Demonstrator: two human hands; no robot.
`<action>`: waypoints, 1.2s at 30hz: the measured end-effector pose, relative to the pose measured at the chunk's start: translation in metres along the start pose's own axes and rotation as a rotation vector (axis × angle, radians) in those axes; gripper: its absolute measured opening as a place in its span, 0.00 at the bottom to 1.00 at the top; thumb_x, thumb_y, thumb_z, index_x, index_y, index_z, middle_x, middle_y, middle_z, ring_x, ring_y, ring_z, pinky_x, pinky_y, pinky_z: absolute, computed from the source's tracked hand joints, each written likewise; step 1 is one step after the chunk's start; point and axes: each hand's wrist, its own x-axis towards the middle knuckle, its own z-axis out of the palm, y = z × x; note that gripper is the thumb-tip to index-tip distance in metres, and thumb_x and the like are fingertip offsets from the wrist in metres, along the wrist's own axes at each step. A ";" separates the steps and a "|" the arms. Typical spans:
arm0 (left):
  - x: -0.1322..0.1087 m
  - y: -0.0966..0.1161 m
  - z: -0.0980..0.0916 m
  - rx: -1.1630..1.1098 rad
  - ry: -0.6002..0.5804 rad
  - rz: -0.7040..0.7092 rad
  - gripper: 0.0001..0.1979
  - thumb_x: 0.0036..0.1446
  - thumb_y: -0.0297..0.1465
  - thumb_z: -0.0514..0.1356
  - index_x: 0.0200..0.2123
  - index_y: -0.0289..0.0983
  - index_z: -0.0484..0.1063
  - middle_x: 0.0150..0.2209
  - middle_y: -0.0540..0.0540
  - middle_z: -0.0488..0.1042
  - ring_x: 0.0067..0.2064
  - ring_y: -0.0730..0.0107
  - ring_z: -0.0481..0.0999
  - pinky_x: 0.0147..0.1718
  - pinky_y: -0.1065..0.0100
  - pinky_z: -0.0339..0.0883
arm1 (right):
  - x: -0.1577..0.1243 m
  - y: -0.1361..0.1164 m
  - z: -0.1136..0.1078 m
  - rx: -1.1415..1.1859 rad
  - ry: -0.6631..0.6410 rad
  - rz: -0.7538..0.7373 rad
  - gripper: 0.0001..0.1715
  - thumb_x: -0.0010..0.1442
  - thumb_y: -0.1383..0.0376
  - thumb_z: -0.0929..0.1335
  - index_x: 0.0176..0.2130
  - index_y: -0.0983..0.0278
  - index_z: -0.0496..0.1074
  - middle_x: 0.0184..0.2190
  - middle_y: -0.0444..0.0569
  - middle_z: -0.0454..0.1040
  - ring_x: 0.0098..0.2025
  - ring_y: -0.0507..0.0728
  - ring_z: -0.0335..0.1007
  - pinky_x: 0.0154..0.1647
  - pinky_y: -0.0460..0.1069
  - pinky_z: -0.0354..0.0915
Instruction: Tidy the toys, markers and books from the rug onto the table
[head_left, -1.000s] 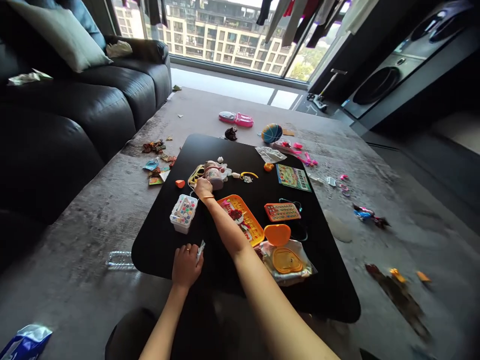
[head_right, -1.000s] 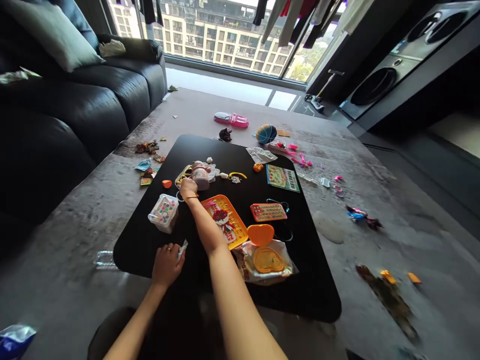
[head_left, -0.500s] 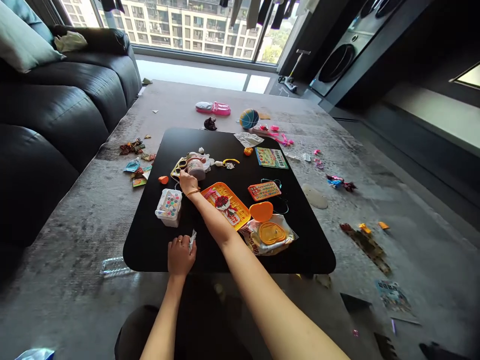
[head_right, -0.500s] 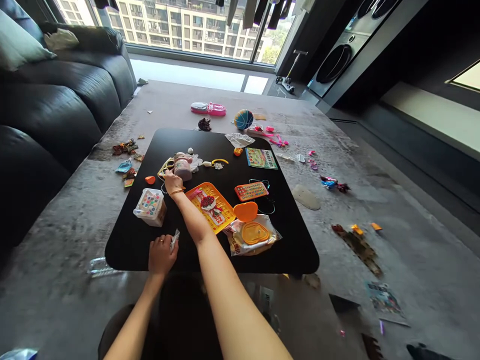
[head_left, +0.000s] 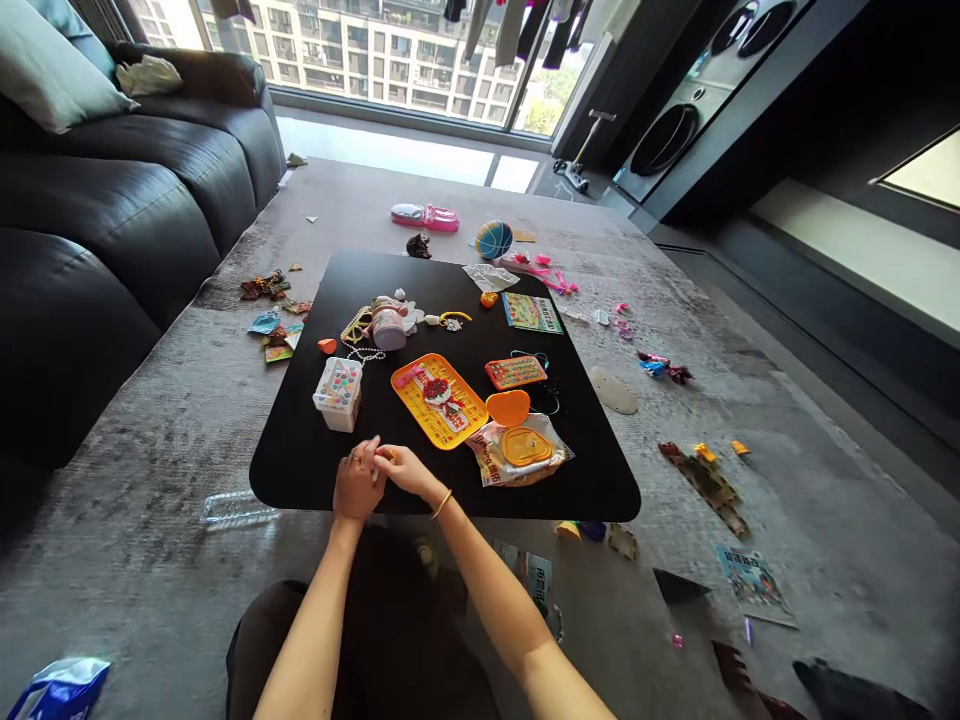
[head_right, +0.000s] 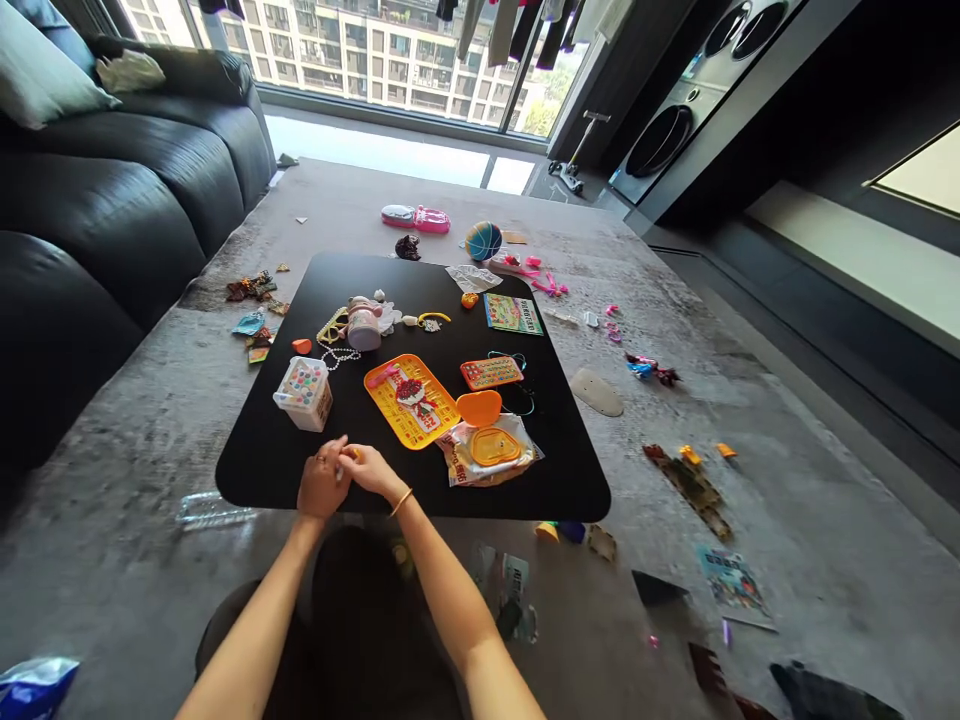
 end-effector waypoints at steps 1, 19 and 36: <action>0.001 0.001 -0.001 0.029 -0.015 -0.022 0.15 0.65 0.33 0.51 0.51 0.35 0.68 0.48 0.36 0.74 0.48 0.56 0.73 0.45 0.59 0.64 | 0.003 0.001 -0.006 0.010 0.012 0.011 0.16 0.62 0.56 0.66 0.34 0.67 0.75 0.28 0.46 0.77 0.30 0.52 0.71 0.33 0.45 0.66; 0.038 0.012 -0.002 0.248 -0.145 -0.029 0.10 0.65 0.33 0.52 0.33 0.39 0.69 0.32 0.44 0.72 0.40 0.58 0.70 0.39 0.60 0.58 | 0.172 -0.024 -0.249 -0.425 0.640 0.354 0.23 0.66 0.60 0.66 0.56 0.68 0.68 0.54 0.61 0.69 0.57 0.64 0.66 0.56 0.61 0.63; 0.045 0.012 -0.004 0.237 -0.163 -0.071 0.07 0.64 0.33 0.53 0.34 0.39 0.68 0.32 0.45 0.71 0.41 0.59 0.69 0.40 0.60 0.59 | 0.188 -0.022 -0.225 -0.159 0.760 0.267 0.12 0.59 0.61 0.67 0.36 0.69 0.72 0.37 0.57 0.67 0.43 0.60 0.66 0.45 0.58 0.61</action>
